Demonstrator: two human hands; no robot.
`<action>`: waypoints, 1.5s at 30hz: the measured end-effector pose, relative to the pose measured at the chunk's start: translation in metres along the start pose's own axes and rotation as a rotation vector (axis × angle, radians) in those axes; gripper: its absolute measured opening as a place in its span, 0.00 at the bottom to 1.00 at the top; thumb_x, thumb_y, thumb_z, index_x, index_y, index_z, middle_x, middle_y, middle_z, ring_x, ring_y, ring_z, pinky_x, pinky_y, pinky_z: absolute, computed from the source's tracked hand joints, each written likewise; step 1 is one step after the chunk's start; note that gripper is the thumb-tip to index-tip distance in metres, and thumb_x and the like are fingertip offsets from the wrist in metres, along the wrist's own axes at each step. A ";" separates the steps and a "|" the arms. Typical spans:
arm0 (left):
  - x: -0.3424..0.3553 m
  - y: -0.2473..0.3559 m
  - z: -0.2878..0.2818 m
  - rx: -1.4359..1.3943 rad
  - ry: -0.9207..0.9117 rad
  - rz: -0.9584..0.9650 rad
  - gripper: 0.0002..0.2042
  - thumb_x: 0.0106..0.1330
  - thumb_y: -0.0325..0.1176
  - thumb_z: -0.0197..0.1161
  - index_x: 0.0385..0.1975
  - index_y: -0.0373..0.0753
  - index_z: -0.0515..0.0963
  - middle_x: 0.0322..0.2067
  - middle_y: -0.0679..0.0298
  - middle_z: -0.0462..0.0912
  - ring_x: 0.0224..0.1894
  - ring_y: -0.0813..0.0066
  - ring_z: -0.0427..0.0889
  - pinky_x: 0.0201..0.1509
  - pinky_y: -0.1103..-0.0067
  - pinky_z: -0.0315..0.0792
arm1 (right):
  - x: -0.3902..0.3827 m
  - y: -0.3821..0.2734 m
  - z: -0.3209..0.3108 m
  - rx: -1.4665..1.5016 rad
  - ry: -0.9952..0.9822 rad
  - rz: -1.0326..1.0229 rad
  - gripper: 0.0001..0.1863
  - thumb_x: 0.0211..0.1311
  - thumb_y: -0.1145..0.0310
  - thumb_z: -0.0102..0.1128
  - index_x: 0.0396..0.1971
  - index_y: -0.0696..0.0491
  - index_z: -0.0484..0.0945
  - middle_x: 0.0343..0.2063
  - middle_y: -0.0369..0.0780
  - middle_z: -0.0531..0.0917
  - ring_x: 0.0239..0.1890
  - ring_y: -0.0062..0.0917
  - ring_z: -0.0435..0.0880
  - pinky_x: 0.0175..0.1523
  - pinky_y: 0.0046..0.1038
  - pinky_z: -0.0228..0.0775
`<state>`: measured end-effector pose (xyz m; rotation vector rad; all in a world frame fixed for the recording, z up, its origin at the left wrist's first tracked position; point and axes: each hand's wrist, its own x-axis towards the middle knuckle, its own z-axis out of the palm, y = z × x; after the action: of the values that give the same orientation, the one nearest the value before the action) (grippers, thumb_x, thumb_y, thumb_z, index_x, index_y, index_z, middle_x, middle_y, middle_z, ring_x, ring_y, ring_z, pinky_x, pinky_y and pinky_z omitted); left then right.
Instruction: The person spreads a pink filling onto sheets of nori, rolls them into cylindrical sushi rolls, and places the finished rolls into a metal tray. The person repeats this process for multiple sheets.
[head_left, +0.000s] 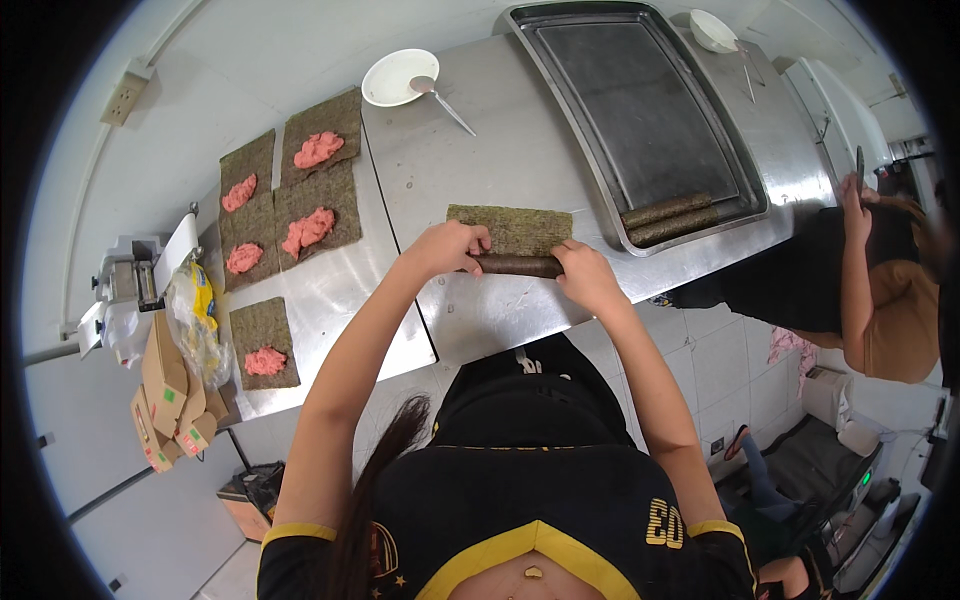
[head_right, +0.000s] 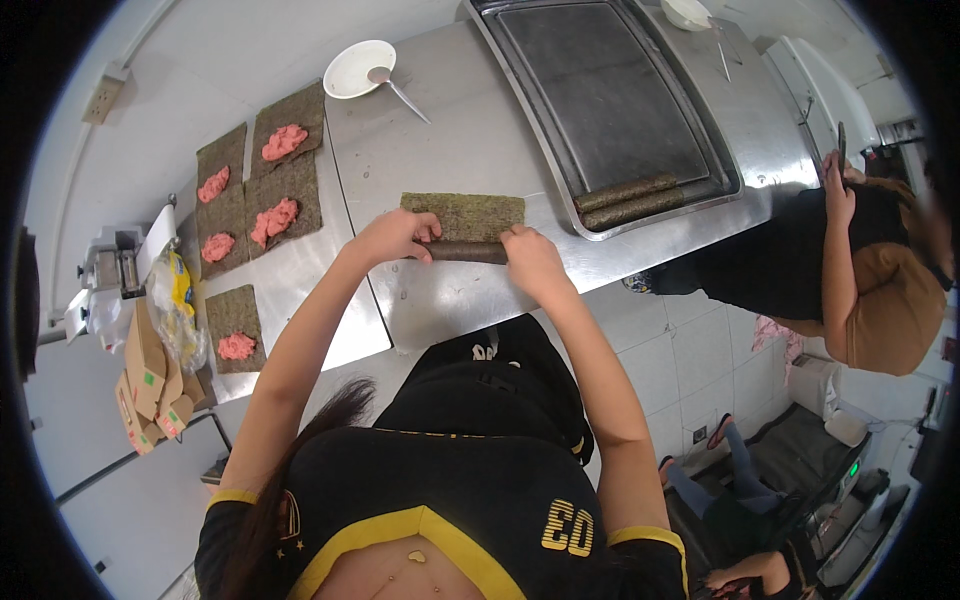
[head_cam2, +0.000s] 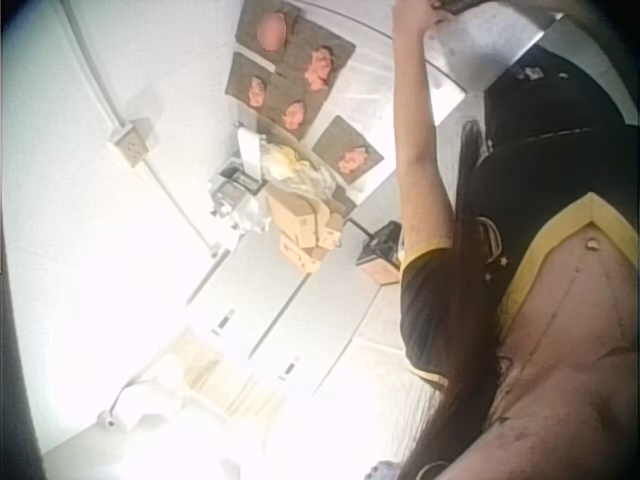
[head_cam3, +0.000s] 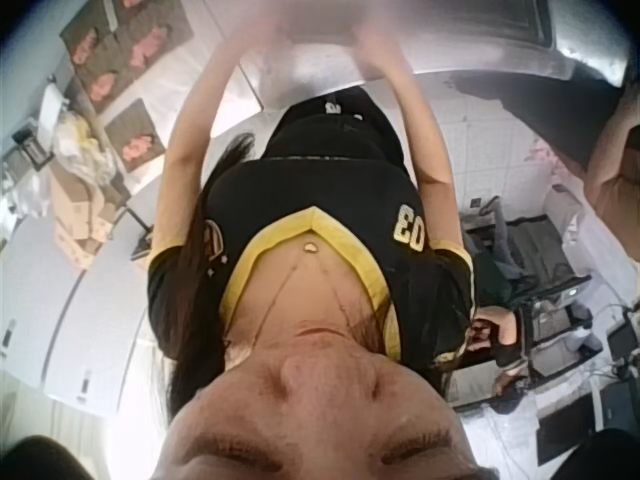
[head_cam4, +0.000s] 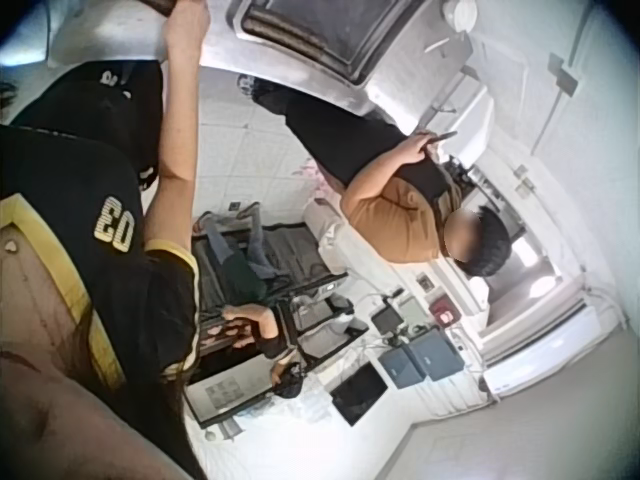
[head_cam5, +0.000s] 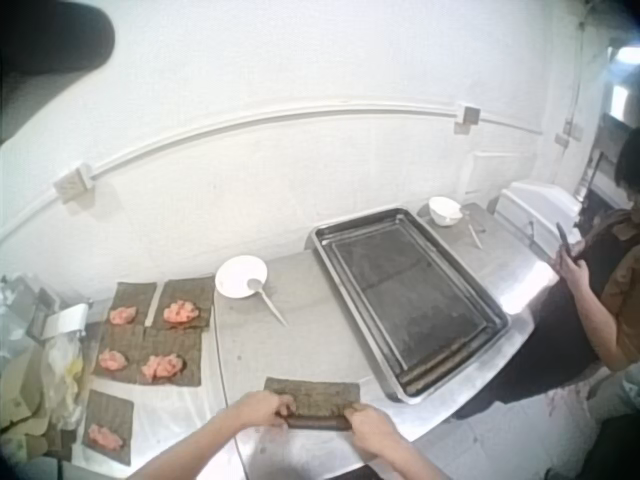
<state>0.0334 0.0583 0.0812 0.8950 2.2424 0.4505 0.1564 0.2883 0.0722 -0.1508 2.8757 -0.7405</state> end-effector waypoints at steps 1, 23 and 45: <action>0.004 -0.002 -0.002 -0.006 -0.024 -0.008 0.23 0.43 0.36 0.76 0.41 0.42 0.77 0.34 0.64 0.84 0.39 0.65 0.83 0.41 0.72 0.75 | 0.002 -0.006 0.001 -0.023 0.023 -0.018 0.13 0.44 0.80 0.58 0.34 0.59 0.78 0.36 0.46 0.79 0.44 0.43 0.79 0.47 0.40 0.74; -0.022 -0.008 0.033 0.322 0.310 0.160 0.14 0.53 0.33 0.65 0.40 0.42 0.78 0.40 0.64 0.77 0.40 0.63 0.81 0.43 0.70 0.76 | 0.010 -0.027 0.055 -0.182 0.240 -0.209 0.13 0.50 0.76 0.52 0.38 0.62 0.75 0.36 0.44 0.75 0.44 0.35 0.75 0.51 0.32 0.70; -0.018 -0.002 0.010 0.192 0.233 0.148 0.18 0.48 0.33 0.69 0.41 0.42 0.75 0.37 0.63 0.80 0.43 0.62 0.79 0.45 0.69 0.74 | 0.019 -0.038 0.048 -0.066 0.271 -0.310 0.19 0.47 0.79 0.54 0.43 0.63 0.73 0.39 0.44 0.74 0.46 0.37 0.75 0.52 0.33 0.69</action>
<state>0.0488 0.0445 0.0816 1.1651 2.4725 0.4305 0.1484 0.2302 0.0469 -0.5566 3.1773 -0.7686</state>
